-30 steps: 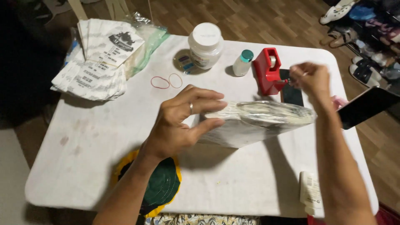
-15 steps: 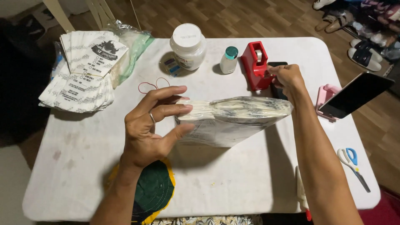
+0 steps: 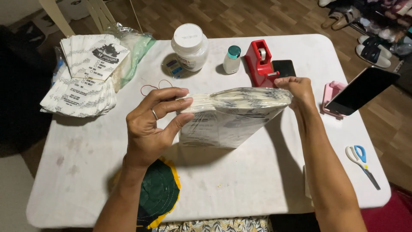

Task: The person organizes paper food wraps by hand, counting them out and securing a stack with a rubber band, then places a piece of paper on a stack and uses shears to cut the paper to size before securing the package with tape from a dispenser.

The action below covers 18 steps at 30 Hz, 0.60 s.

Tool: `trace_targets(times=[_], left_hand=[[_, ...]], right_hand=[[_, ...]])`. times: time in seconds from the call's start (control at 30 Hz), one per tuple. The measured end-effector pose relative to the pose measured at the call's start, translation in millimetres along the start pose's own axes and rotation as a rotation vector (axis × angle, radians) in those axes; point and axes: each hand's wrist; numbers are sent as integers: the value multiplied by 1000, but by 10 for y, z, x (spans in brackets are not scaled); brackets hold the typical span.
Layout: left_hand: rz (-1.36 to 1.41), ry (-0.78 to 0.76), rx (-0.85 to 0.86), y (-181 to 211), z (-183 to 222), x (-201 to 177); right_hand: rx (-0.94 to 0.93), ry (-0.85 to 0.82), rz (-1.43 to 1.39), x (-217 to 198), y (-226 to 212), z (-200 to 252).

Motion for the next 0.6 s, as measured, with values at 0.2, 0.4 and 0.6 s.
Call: trace_targets(times=[0.2,0.4,0.6], left_hand=[[27,-6,0,-18,20,-2],[33,0,29,-30,25,-4],[60,16,18,-21,14,-34]], right_hand=[[-89,18,-59,35,273,18],[-352,240,631,98,448,-163],[-621,179,749,-360,118,123]])
Point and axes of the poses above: each hand's wrist, its own z-axis away from the middle knuckle, its own x-axis out of the palm, y = z × x, and after that the axes turned 7 degrees about -y, right-handed
